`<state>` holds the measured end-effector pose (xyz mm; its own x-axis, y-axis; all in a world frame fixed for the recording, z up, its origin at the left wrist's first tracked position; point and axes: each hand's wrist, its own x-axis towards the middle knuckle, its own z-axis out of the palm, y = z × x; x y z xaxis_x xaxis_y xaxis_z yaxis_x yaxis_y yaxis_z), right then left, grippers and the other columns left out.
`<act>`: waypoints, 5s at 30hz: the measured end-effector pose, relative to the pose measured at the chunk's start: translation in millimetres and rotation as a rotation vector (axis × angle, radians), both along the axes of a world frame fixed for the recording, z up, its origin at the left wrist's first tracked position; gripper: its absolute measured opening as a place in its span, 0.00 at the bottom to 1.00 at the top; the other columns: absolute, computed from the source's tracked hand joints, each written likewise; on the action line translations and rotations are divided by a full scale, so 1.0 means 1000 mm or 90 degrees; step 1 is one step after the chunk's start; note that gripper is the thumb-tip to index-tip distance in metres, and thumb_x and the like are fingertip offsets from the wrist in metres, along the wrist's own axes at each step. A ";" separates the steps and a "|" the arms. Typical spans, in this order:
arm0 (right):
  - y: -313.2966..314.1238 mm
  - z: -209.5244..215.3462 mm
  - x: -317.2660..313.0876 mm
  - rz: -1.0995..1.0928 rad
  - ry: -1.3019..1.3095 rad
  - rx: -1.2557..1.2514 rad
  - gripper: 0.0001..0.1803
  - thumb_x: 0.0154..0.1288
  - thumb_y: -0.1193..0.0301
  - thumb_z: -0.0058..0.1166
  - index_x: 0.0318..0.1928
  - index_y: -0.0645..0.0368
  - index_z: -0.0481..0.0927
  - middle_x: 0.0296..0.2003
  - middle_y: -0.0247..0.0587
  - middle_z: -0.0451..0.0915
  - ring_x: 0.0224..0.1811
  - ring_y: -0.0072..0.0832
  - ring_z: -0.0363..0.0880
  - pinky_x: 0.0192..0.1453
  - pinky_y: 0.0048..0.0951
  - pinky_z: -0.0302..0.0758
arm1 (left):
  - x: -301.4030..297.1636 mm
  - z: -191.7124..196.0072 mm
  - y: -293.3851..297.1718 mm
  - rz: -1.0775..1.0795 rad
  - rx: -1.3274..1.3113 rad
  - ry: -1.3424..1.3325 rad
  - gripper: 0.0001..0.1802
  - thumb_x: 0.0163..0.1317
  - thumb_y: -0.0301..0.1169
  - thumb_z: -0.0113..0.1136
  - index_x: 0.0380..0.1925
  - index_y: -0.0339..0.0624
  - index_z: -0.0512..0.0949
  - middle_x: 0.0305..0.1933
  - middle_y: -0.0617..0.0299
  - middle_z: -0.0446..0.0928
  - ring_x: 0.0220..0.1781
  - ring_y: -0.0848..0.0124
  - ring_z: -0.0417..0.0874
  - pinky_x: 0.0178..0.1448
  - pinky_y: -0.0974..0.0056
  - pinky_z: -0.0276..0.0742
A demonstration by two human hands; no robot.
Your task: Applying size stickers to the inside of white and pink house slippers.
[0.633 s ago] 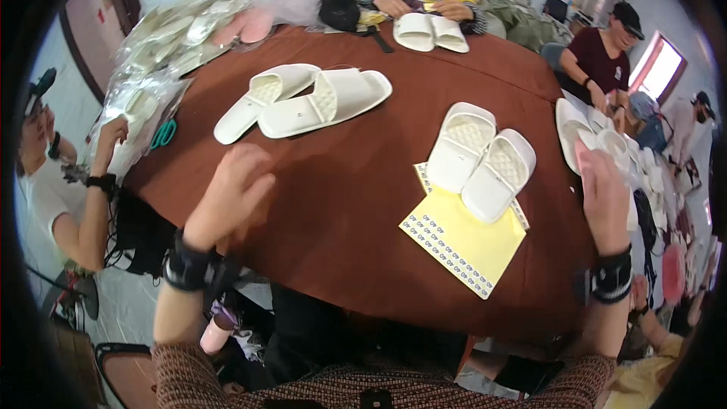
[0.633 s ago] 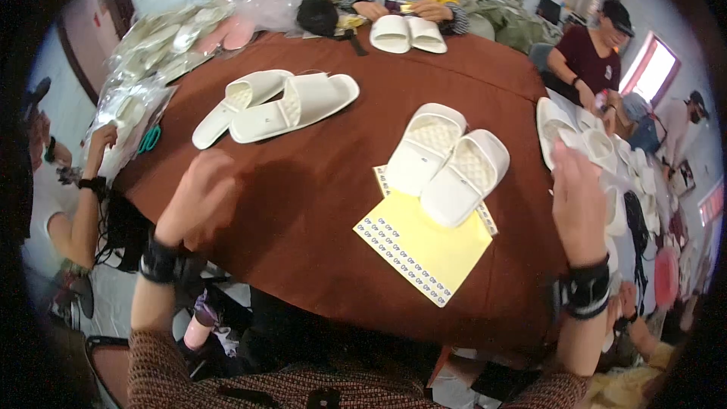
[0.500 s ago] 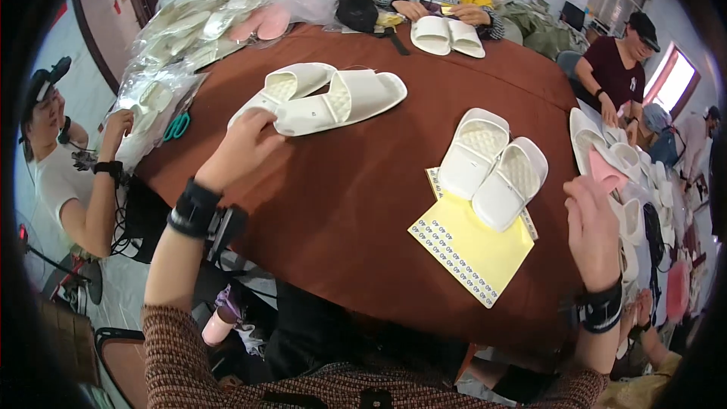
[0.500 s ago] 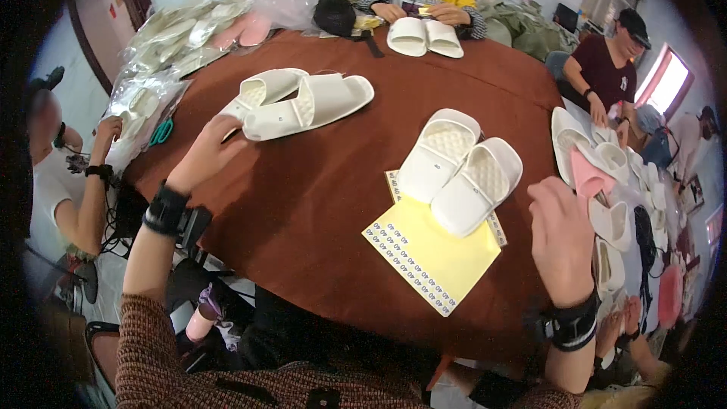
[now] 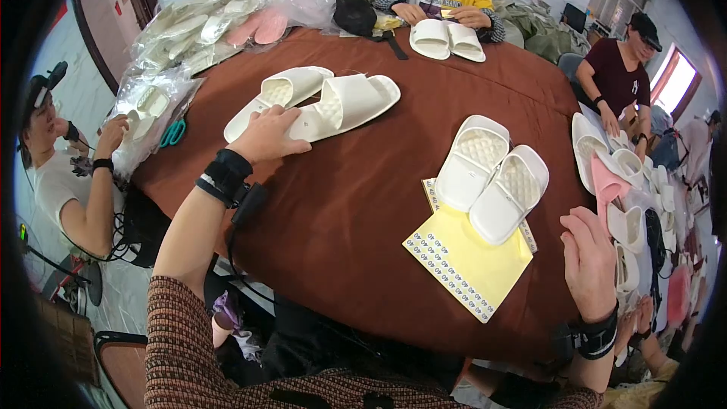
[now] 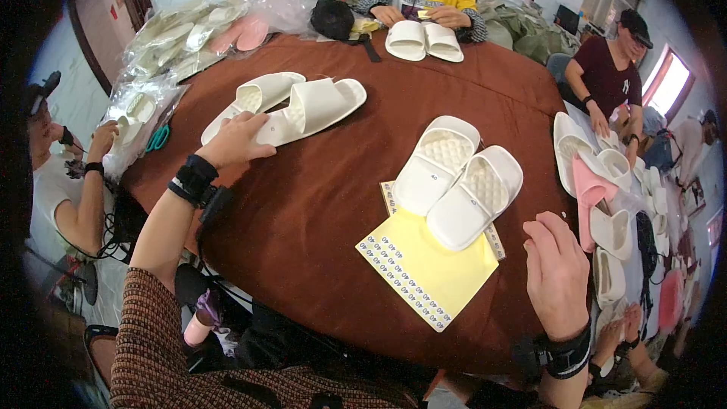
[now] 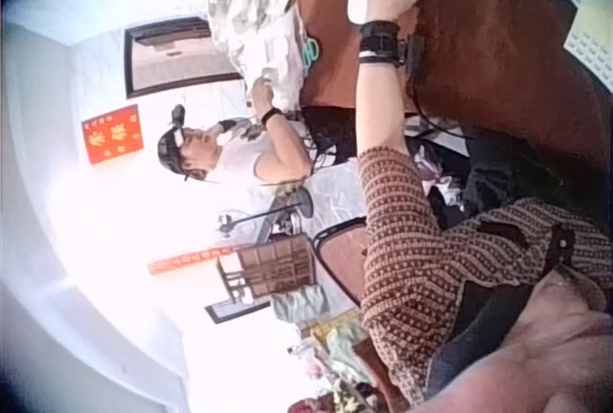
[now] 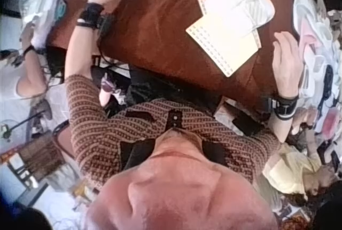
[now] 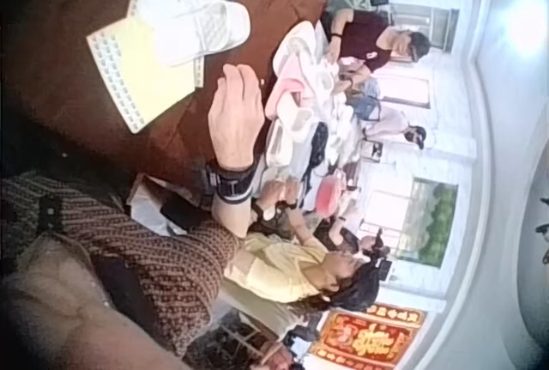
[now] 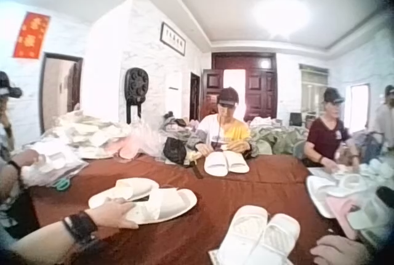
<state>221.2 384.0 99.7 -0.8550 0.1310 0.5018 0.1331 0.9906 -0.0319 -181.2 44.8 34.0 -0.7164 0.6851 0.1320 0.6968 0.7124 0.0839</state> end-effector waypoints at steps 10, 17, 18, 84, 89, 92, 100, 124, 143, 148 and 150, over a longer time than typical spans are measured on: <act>-0.003 -0.003 -0.005 0.028 0.001 0.004 0.12 0.61 0.81 0.57 0.46 0.64 0.78 0.49 0.51 0.78 0.47 0.50 0.79 0.52 0.42 0.77 | 0.095 0.017 -0.054 0.003 0.006 0.061 0.37 0.50 0.53 0.69 0.55 0.39 0.76 0.43 0.43 0.75 0.49 0.46 0.76 0.58 0.50 0.69; -0.009 -0.008 -0.017 0.063 -0.017 -0.018 0.11 0.62 0.81 0.56 0.46 0.65 0.78 0.48 0.51 0.78 0.47 0.49 0.79 0.51 0.41 0.76 | 0.169 0.025 -0.080 0.003 -0.039 0.037 0.41 0.45 0.50 0.73 0.55 0.37 0.74 0.39 0.47 0.73 0.44 0.49 0.76 0.52 0.52 0.70; -0.012 -0.008 -0.018 0.064 -0.017 -0.017 0.11 0.62 0.81 0.56 0.46 0.65 0.78 0.48 0.51 0.78 0.47 0.49 0.79 0.51 0.41 0.76 | 0.179 0.027 -0.080 -0.018 -0.040 0.020 0.41 0.44 0.51 0.73 0.55 0.36 0.74 0.39 0.48 0.73 0.43 0.49 0.76 0.51 0.52 0.70; -0.110 -0.053 -0.084 0.363 -0.277 -0.180 0.27 0.65 0.70 0.58 0.59 0.73 0.67 0.60 0.59 0.67 0.63 0.52 0.68 0.66 0.42 0.68 | 0.222 0.001 -0.071 -0.075 0.048 0.047 0.34 0.53 0.38 0.71 0.59 0.36 0.73 0.57 0.39 0.69 0.53 0.45 0.73 0.58 0.48 0.70; -0.106 -0.058 -0.091 0.395 -0.195 -0.124 0.25 0.63 0.71 0.58 0.56 0.74 0.68 0.54 0.57 0.71 0.57 0.51 0.73 0.61 0.43 0.71 | 0.229 -0.003 -0.077 -0.059 0.074 0.064 0.33 0.52 0.37 0.73 0.58 0.36 0.74 0.62 0.40 0.69 0.57 0.45 0.73 0.60 0.49 0.69; -0.109 -0.053 -0.091 0.378 -0.227 -0.159 0.26 0.64 0.72 0.57 0.59 0.72 0.68 0.55 0.56 0.71 0.58 0.50 0.72 0.61 0.43 0.71 | 0.232 -0.008 -0.079 -0.120 0.165 0.109 0.34 0.50 0.37 0.74 0.57 0.37 0.75 0.64 0.42 0.70 0.62 0.46 0.72 0.62 0.49 0.67; -0.128 -0.052 -0.084 0.356 -0.094 -0.309 0.15 0.64 0.76 0.55 0.51 0.66 0.76 0.44 0.51 0.79 0.47 0.46 0.79 0.53 0.36 0.76 | 0.265 -0.034 -0.053 -0.278 0.250 0.016 0.34 0.51 0.47 0.72 0.55 0.41 0.76 0.64 0.46 0.69 0.63 0.49 0.72 0.65 0.49 0.64; -0.164 -0.096 -0.089 0.334 -0.063 -0.438 0.13 0.60 0.81 0.48 0.46 0.61 0.75 0.39 0.48 0.78 0.43 0.40 0.79 0.47 0.38 0.77 | 0.266 -0.060 -0.035 -0.225 0.359 0.103 0.34 0.50 0.57 0.69 0.48 0.44 0.78 0.56 0.52 0.71 0.59 0.53 0.72 0.67 0.49 0.62; -0.159 -0.098 -0.090 0.352 -0.097 -0.488 0.14 0.63 0.81 0.50 0.50 0.61 0.74 0.37 0.33 0.75 0.38 0.19 0.72 0.42 0.22 0.74 | 0.267 -0.059 -0.035 -0.217 0.363 0.101 0.33 0.50 0.57 0.69 0.48 0.45 0.79 0.56 0.53 0.72 0.60 0.54 0.72 0.68 0.49 0.61; -0.161 -0.099 -0.092 0.343 -0.063 -0.412 0.11 0.65 0.77 0.49 0.48 0.61 0.74 0.41 0.51 0.79 0.44 0.43 0.80 0.48 0.39 0.78 | 0.266 -0.060 -0.035 -0.222 0.364 0.099 0.32 0.49 0.56 0.70 0.47 0.45 0.78 0.56 0.53 0.72 0.60 0.53 0.73 0.67 0.49 0.61; -0.163 -0.099 -0.092 0.345 -0.055 -0.393 0.11 0.66 0.77 0.48 0.49 0.60 0.74 0.41 0.51 0.79 0.45 0.44 0.80 0.48 0.40 0.78 | 0.266 -0.060 -0.035 -0.223 0.364 0.101 0.32 0.49 0.55 0.71 0.47 0.45 0.78 0.56 0.52 0.72 0.60 0.53 0.73 0.67 0.49 0.61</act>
<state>129.7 221.5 0.7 -0.9113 -0.0800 0.4039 -0.3310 0.7260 -0.6029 84.8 10.0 -26.0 -0.4076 0.6643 0.6265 0.9128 0.3171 0.2575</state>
